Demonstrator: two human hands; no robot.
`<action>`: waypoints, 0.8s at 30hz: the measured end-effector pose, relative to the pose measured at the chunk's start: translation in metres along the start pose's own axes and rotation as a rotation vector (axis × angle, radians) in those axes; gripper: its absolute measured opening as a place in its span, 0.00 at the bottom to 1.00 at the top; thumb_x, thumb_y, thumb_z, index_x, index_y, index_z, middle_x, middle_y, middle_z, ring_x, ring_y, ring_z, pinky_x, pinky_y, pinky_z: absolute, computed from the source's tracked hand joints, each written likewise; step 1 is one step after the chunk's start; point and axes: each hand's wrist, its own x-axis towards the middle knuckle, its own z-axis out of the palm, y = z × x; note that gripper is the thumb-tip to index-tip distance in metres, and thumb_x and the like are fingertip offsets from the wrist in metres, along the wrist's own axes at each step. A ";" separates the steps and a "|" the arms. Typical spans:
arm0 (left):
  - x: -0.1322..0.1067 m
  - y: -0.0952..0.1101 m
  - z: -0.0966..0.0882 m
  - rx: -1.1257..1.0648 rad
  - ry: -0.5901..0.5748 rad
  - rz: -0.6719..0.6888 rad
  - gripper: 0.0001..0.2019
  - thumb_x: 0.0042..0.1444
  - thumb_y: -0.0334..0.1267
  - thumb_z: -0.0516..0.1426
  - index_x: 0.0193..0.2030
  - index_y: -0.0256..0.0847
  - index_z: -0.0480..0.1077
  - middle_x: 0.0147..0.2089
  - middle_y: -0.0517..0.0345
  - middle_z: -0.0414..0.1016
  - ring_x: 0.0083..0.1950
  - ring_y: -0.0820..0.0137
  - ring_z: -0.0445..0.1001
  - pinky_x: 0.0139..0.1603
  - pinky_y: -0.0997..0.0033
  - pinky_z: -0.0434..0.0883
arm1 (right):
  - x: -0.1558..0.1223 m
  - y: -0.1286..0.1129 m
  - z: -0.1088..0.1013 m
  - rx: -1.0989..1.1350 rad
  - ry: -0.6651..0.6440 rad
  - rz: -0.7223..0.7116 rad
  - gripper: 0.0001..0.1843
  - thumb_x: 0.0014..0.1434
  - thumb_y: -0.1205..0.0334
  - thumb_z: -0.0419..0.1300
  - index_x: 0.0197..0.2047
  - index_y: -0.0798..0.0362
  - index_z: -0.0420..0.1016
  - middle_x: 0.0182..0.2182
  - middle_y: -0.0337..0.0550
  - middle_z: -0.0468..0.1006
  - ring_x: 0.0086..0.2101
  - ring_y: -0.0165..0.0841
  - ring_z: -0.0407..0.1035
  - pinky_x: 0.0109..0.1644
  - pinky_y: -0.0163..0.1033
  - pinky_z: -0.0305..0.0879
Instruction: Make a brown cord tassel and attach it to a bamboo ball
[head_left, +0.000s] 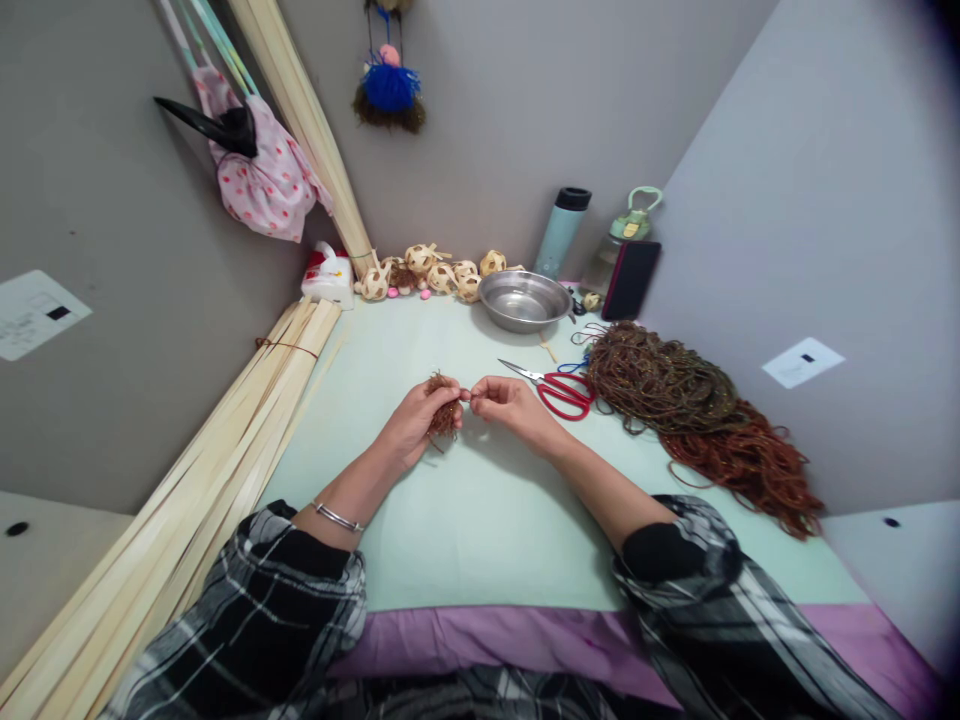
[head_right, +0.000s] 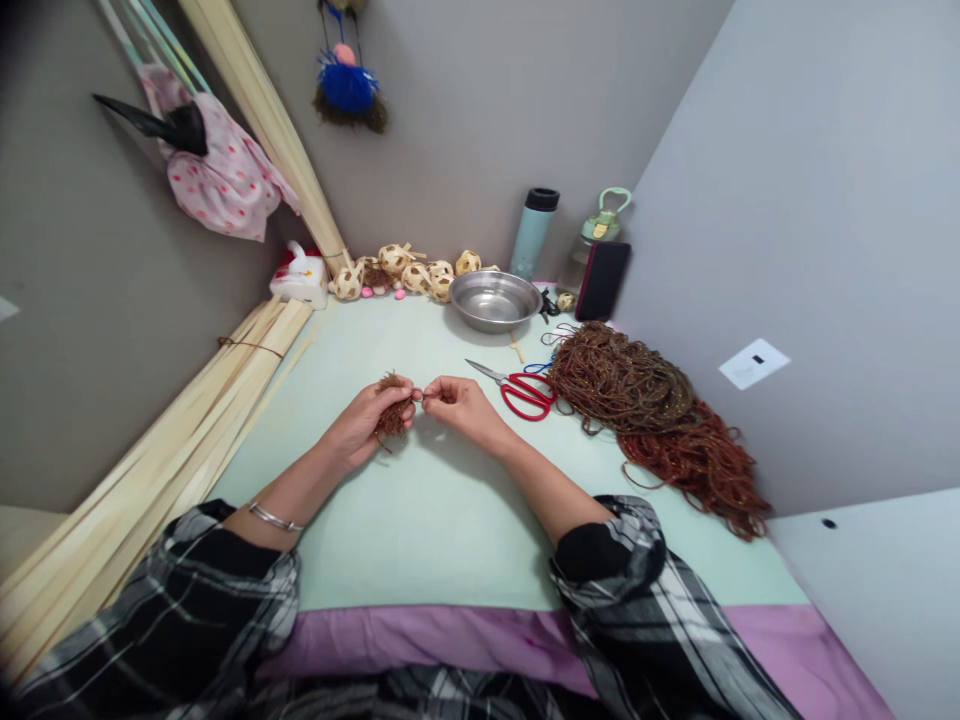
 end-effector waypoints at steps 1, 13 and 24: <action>0.000 0.000 -0.001 -0.001 -0.002 0.007 0.11 0.50 0.38 0.63 0.36 0.37 0.67 0.39 0.56 0.75 0.27 0.79 0.68 0.29 0.76 0.68 | 0.000 0.000 0.000 0.002 -0.001 -0.007 0.07 0.48 0.61 0.61 0.30 0.56 0.71 0.25 0.36 0.71 0.27 0.27 0.62 0.33 0.34 0.56; -0.003 0.002 0.003 0.097 0.021 0.048 0.09 0.50 0.37 0.62 0.35 0.38 0.67 0.36 0.58 0.74 0.27 0.78 0.69 0.30 0.76 0.67 | -0.002 -0.002 0.001 0.020 0.016 -0.024 0.05 0.49 0.63 0.61 0.29 0.56 0.72 0.25 0.36 0.71 0.26 0.26 0.62 0.32 0.34 0.58; -0.002 0.000 0.002 0.114 0.018 -0.005 0.11 0.50 0.39 0.64 0.35 0.38 0.68 0.29 0.64 0.69 0.26 0.78 0.69 0.29 0.77 0.67 | -0.001 -0.003 0.001 0.022 0.002 -0.039 0.05 0.49 0.63 0.60 0.30 0.56 0.72 0.25 0.37 0.72 0.26 0.26 0.62 0.32 0.33 0.58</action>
